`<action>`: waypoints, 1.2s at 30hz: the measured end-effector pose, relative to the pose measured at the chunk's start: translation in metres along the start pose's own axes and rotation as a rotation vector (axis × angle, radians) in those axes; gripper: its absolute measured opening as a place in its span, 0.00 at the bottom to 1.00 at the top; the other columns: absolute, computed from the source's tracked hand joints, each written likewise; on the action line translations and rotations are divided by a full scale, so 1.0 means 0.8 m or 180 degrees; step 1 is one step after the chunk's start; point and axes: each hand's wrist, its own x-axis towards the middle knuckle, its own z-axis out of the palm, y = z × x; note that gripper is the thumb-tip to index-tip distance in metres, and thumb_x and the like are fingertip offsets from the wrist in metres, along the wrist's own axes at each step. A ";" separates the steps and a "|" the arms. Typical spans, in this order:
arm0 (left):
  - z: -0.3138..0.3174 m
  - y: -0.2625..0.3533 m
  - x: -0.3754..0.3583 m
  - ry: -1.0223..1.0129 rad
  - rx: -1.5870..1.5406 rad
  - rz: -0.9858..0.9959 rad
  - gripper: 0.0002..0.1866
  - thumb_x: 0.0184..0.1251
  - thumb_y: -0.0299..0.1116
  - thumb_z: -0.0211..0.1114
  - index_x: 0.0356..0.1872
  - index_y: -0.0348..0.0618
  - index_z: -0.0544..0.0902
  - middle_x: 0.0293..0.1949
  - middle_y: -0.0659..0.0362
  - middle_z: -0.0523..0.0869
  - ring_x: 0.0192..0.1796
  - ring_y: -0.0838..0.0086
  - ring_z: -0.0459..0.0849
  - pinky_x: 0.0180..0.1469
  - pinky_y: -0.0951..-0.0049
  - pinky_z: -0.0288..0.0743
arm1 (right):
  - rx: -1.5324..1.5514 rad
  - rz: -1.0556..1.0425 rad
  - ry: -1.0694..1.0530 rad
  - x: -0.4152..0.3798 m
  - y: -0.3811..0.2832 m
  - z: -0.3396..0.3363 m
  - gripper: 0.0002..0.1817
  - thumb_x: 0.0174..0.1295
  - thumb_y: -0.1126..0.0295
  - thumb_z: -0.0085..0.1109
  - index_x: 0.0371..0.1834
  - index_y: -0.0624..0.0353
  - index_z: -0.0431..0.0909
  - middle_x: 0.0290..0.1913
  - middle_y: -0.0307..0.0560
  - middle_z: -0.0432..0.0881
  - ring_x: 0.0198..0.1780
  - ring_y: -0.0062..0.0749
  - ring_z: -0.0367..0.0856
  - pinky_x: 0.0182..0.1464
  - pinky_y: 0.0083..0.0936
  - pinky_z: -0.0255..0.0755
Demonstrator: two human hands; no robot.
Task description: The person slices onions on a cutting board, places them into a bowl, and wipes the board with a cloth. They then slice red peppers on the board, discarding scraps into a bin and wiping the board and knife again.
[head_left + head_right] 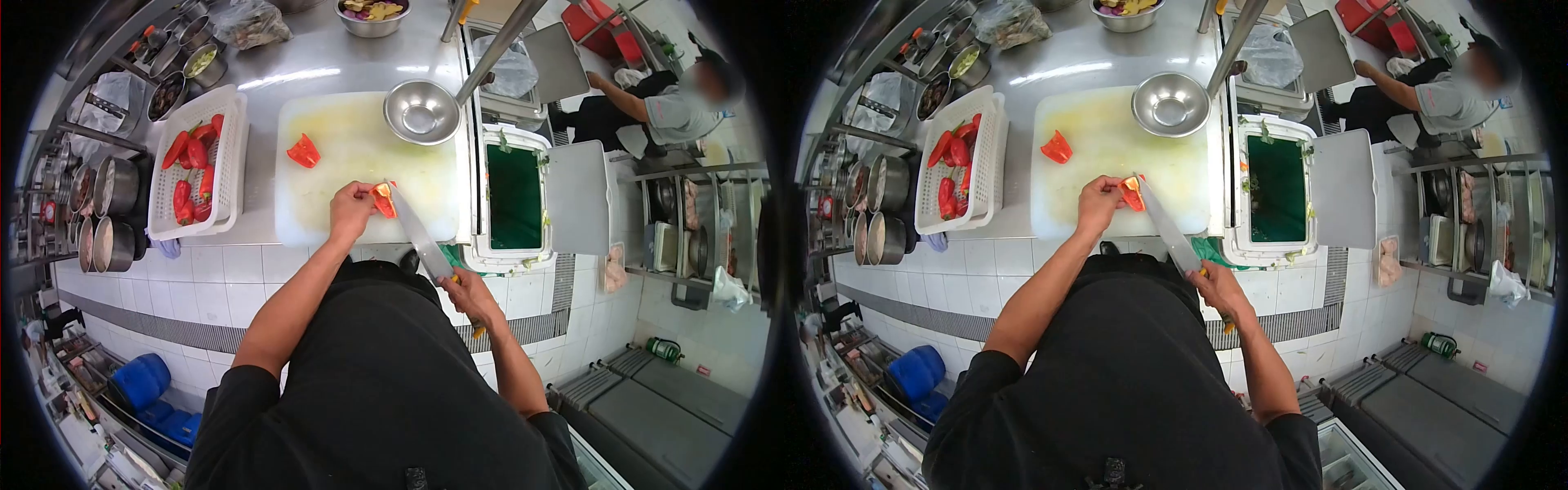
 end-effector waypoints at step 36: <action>-0.111 0.021 0.026 0.0271 0.1016 0.0324 0.12 0.62 0.31 0.68 0.44 0.37 0.91 0.32 0.52 0.92 0.28 0.72 0.90 0.34 0.71 0.84 | -0.0171 -0.0095 0.0488 -0.004 0.015 -0.019 0.20 0.75 0.54 0.61 0.40 0.65 0.78 0.20 0.43 0.77 0.20 0.26 0.76 0.26 0.31 0.71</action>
